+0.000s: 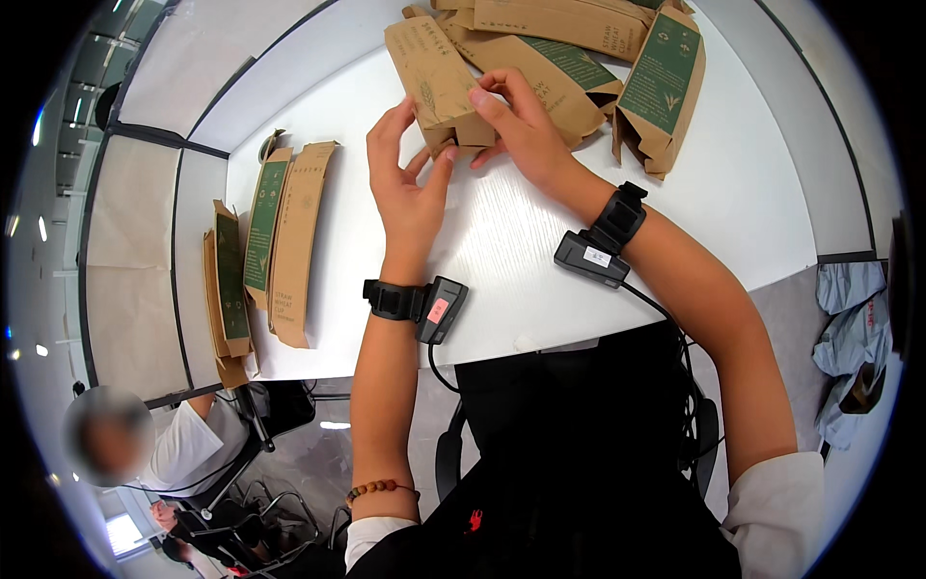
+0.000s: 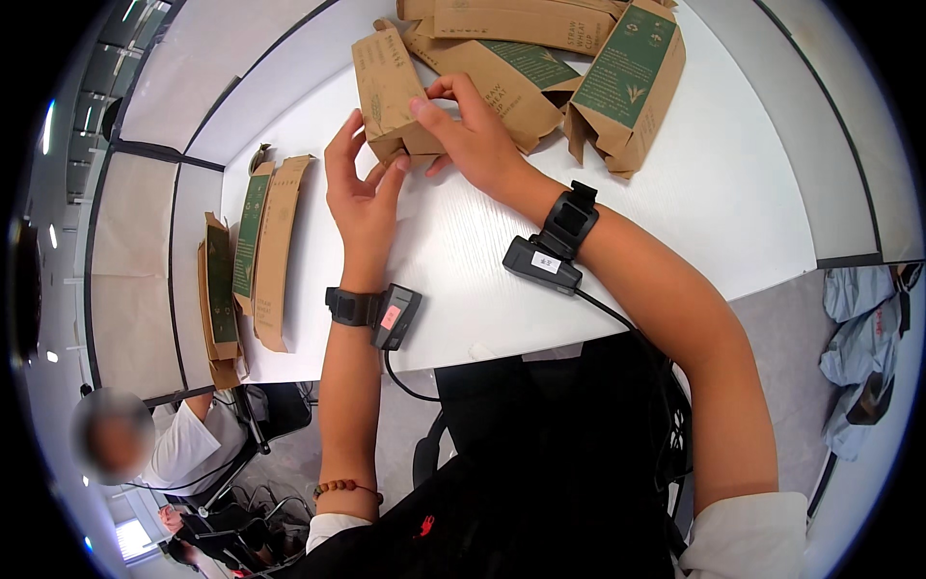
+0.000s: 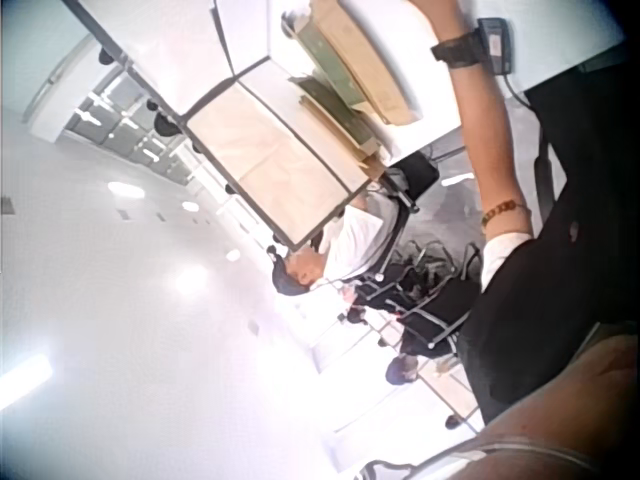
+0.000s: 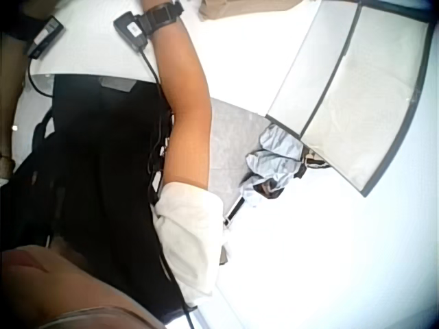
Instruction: Fold and assemble cardboard boxes at a workstation.
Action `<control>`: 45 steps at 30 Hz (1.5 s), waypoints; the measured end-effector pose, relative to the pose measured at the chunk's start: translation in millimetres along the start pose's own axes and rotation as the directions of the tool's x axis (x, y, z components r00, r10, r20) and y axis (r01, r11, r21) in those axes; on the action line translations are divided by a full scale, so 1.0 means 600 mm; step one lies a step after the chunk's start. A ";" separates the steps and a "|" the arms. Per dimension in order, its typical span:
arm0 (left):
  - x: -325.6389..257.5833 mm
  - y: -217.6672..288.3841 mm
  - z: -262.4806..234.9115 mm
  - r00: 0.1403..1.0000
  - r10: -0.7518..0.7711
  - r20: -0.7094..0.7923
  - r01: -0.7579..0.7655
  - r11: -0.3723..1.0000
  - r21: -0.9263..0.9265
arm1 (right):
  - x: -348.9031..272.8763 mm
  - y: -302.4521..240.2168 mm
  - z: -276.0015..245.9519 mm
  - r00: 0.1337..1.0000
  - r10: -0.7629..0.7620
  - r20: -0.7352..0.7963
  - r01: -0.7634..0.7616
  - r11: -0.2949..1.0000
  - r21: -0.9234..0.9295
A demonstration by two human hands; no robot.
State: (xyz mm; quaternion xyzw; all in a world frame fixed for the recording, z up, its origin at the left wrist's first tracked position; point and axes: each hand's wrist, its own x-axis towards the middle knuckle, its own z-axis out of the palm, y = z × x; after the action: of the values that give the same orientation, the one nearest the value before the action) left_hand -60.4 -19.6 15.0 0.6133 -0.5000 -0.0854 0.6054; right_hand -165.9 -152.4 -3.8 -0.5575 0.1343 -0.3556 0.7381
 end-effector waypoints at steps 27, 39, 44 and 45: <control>-0.004 -0.003 0.022 0.948 -0.124 -0.293 0.143 0.989 0.045 | -0.010 -0.002 0.004 0.985 -0.081 0.150 0.109 0.976 -0.188; -0.004 -0.006 0.002 0.936 0.173 -0.308 0.026 0.836 0.547 | -0.019 -0.010 0.010 0.973 -0.015 0.229 0.054 0.984 -0.167; -0.003 0.001 0.002 0.910 0.288 -0.298 -0.036 0.771 0.636 | -0.018 -0.005 0.016 0.970 -0.098 0.224 0.138 0.976 -0.168; -0.003 0.001 0.001 0.910 0.289 -0.297 -0.037 0.771 0.635 | -0.018 -0.007 0.014 0.970 -0.099 0.223 0.138 0.976 -0.168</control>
State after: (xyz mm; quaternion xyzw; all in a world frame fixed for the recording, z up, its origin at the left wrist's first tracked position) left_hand -62.0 -18.1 14.4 0.7347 -0.4261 0.2562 0.4615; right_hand -170.0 -139.6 0.5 -0.6647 0.0527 -0.3236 0.6713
